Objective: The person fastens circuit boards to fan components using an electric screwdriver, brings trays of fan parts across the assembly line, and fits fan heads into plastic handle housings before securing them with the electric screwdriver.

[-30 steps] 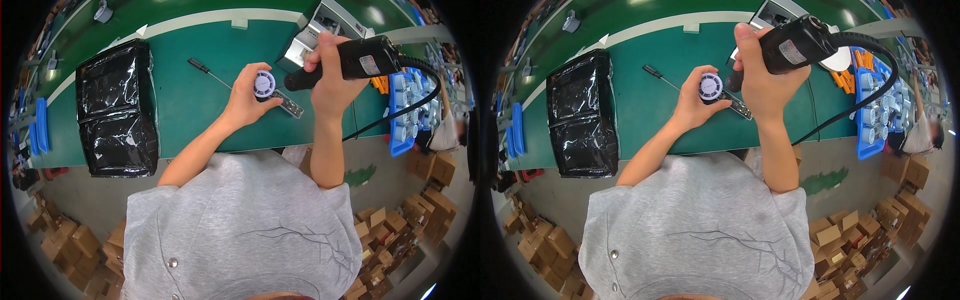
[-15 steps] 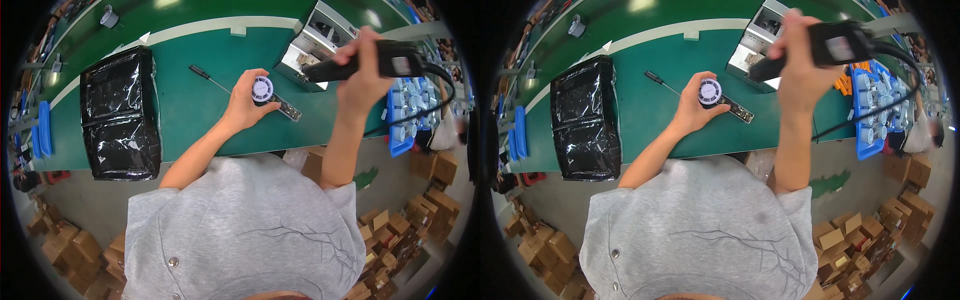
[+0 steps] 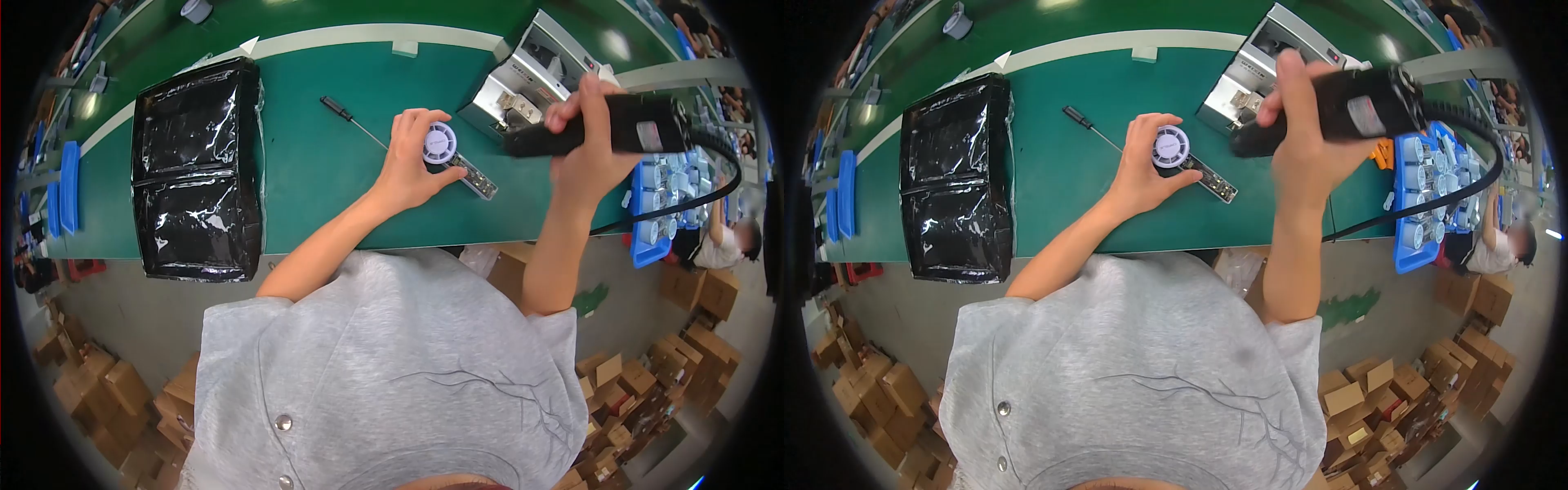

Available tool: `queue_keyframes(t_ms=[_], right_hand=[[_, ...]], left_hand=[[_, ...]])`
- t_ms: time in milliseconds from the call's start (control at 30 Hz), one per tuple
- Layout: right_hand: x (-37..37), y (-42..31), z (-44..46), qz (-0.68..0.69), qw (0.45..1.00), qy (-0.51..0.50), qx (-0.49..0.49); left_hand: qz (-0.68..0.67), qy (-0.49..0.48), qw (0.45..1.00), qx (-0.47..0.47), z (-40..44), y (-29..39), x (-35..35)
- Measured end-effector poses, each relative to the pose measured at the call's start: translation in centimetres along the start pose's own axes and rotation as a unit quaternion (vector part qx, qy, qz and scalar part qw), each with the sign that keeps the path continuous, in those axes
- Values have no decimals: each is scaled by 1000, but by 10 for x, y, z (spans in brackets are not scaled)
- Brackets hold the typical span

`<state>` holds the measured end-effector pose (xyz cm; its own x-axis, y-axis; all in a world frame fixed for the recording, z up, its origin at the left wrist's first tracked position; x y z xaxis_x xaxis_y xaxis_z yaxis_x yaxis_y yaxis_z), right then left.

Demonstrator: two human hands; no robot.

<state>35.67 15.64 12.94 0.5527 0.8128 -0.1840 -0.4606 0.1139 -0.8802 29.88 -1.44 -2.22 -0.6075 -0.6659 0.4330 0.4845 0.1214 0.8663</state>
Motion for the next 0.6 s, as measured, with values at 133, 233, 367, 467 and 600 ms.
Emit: queue_keyframes(t_ms=[133,233,367,467,600], right_hand=[[-19,-1,-28,47,998,6,-33],[-28,4,-34,50,998,1,-36],[-31,12,-33,29,999,-11,-33],[-31,20,-34,31,999,-5,-42],[-33,19,-36,27,999,-6,-36]], left_hand=[[8,1,1000,-10,-2,0,-1],[-21,-2,1000,-10,-1,-2,-2],[-23,-8,1000,-4,0,-2,-1],[-22,-10,1000,-3,0,-1,0],[-21,-7,1000,-4,1,-1,-1]])
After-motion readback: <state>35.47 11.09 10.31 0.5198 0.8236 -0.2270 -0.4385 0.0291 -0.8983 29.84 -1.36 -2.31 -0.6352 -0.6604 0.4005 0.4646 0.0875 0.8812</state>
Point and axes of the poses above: each hand's wrist, its own z-axis towards the middle knuckle, its own x-axis out of the back of the hand, y = z × x, the point moved 5 cm from there along z, towards the middle knuckle, and after that the axes turned 12 degrees about -y, right-handed, at the moved point
